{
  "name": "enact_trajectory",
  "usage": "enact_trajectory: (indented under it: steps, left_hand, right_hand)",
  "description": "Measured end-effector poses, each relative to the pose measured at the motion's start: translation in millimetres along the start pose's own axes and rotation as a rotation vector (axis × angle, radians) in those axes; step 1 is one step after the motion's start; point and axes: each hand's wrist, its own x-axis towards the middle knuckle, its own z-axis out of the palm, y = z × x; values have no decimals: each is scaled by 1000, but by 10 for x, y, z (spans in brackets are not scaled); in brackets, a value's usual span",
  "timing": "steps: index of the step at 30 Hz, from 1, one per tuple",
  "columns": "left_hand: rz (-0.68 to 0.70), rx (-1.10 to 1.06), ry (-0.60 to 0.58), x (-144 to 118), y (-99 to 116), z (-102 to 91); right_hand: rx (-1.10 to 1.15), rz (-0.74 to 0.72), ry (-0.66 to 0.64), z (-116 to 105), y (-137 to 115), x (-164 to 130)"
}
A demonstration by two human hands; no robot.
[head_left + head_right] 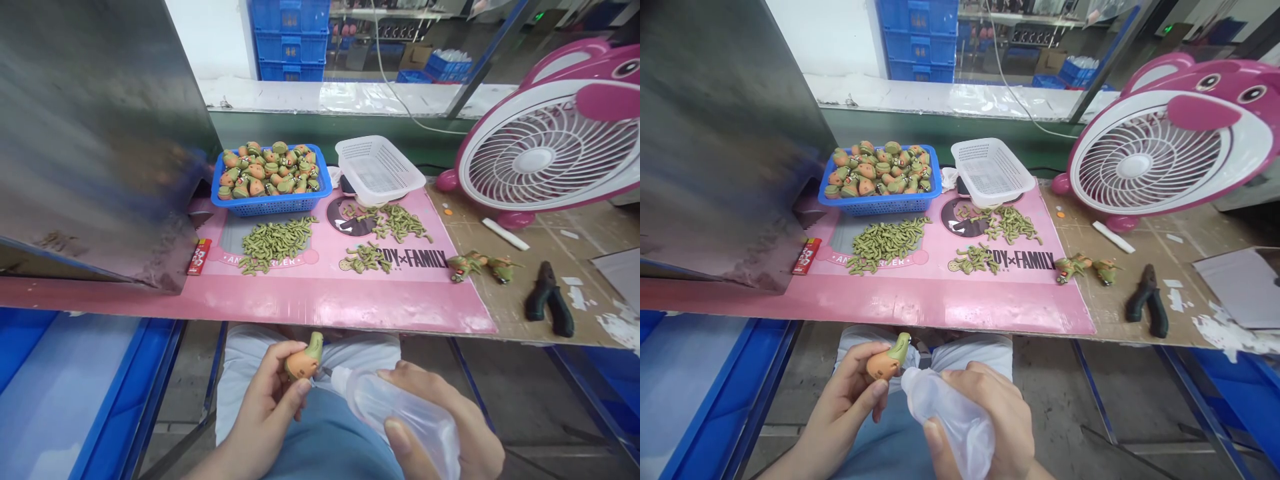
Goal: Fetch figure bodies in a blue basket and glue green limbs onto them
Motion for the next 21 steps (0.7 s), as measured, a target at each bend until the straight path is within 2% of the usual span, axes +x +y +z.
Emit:
enact_trajectory:
  steps: [3, 6, 9, 11, 13, 17, 19, 21]
  left_hand:
    - [2, 26, 147, -1, 1, 31]
    - [0, -43, 236, 61, 53, 10]
    - [6, -136, 326, 172, 122, -89]
    - [11, -182, 405, 244, 153, -169]
    - [23, -219, 462, 295, 165, -232]
    - [41, -271, 495, 322, 138, -287]
    - [40, -295, 511, 310, 108, -308]
    - [34, -312, 538, 293, 75, -340]
  right_hand:
    - [34, 53, -82, -23, 51, 0]
    - [125, 235, -156, -1, 190, 10]
    - [260, 425, -183, 137, 402, 63]
    - [343, 501, -219, 311, 559, 142]
    - [381, 537, -264, 534, 704, 256]
    - [296, 517, -327, 943, 902, 495]
    - [234, 502, -359, 1028, 949, 570]
    - [175, 484, -411, 1005, 980, 625]
